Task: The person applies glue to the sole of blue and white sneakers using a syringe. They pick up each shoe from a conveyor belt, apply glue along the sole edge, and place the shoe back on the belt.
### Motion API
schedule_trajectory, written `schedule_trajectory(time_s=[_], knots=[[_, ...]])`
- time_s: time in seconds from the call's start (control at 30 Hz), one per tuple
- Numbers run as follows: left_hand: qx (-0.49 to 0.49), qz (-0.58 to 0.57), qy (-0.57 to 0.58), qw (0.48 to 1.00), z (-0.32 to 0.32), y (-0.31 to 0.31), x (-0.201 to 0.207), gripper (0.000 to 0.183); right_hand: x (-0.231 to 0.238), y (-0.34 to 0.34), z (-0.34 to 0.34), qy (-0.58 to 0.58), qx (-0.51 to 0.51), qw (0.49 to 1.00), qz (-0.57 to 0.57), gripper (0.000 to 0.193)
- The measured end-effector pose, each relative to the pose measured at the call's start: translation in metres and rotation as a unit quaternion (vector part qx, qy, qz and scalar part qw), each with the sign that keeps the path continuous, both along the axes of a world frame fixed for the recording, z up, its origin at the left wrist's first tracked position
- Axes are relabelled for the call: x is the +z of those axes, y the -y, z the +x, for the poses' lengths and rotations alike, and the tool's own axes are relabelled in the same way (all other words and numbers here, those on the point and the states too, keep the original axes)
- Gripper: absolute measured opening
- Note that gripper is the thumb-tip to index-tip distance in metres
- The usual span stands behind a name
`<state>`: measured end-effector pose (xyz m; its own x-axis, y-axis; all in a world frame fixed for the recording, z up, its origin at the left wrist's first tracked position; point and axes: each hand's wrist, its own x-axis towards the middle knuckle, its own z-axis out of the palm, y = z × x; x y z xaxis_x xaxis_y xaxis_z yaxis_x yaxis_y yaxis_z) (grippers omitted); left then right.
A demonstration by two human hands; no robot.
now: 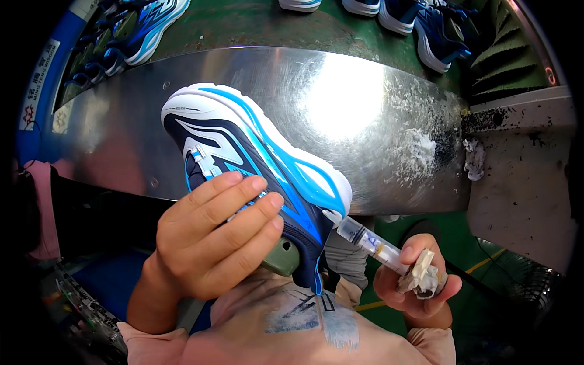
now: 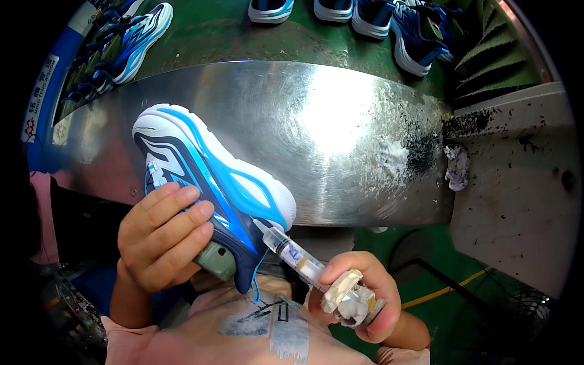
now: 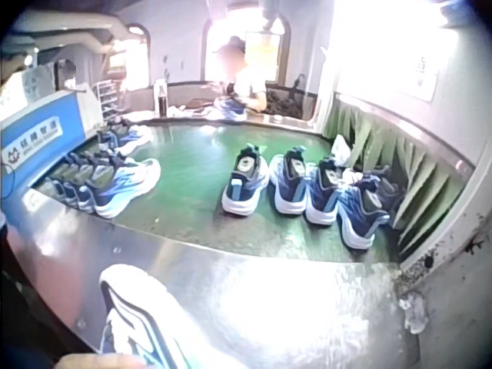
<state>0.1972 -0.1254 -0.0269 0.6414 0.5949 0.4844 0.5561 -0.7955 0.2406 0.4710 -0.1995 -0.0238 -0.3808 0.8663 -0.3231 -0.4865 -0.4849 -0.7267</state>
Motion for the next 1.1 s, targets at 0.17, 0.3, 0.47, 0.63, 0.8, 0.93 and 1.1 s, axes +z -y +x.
schedule_trajectory(time_s=[0.17, 0.3, 0.47, 0.63, 0.8, 0.93, 1.1], knots=[[-0.028, -0.021, -0.044, 0.998, 0.008, -0.015, 0.014, 0.016, -0.031, 0.004, 0.014, -0.096, -0.021, 0.995, 0.030, 0.087], [-0.059, -0.036, -0.103, 0.992, 0.013, -0.030, 0.021, 0.031, -0.037, 0.004, 0.019, -0.080, -0.023, 0.996, 0.013, 0.087], [-0.106, -0.022, -0.157, 0.982, 0.031, -0.060, 0.029, 0.041, -0.039, 0.007, 0.012, -0.112, -0.072, 0.991, 0.000, 0.089], [-0.175, -0.027, -0.232, 0.956, 0.050, -0.090, 0.041, 0.057, -0.042, 0.007, 0.005, -0.133, -0.100, 0.986, 0.010, 0.087], [-0.105, -0.045, -0.270, 0.956, 0.074, -0.078, 0.042, 0.056, -0.045, 0.008, 0.010, -0.121, -0.126, 0.984, 0.043, 0.083], [0.000, -0.081, -0.235, 0.969, 0.090, -0.057, 0.039, 0.049, -0.044, 0.010, 0.013, -0.119, -0.136, 0.982, 0.050, 0.084], [0.094, -0.107, -0.215, 0.966, 0.106, -0.041, 0.040, 0.043, -0.040, 0.014, 0.008, -0.097, -0.156, 0.981, 0.060, 0.084]])
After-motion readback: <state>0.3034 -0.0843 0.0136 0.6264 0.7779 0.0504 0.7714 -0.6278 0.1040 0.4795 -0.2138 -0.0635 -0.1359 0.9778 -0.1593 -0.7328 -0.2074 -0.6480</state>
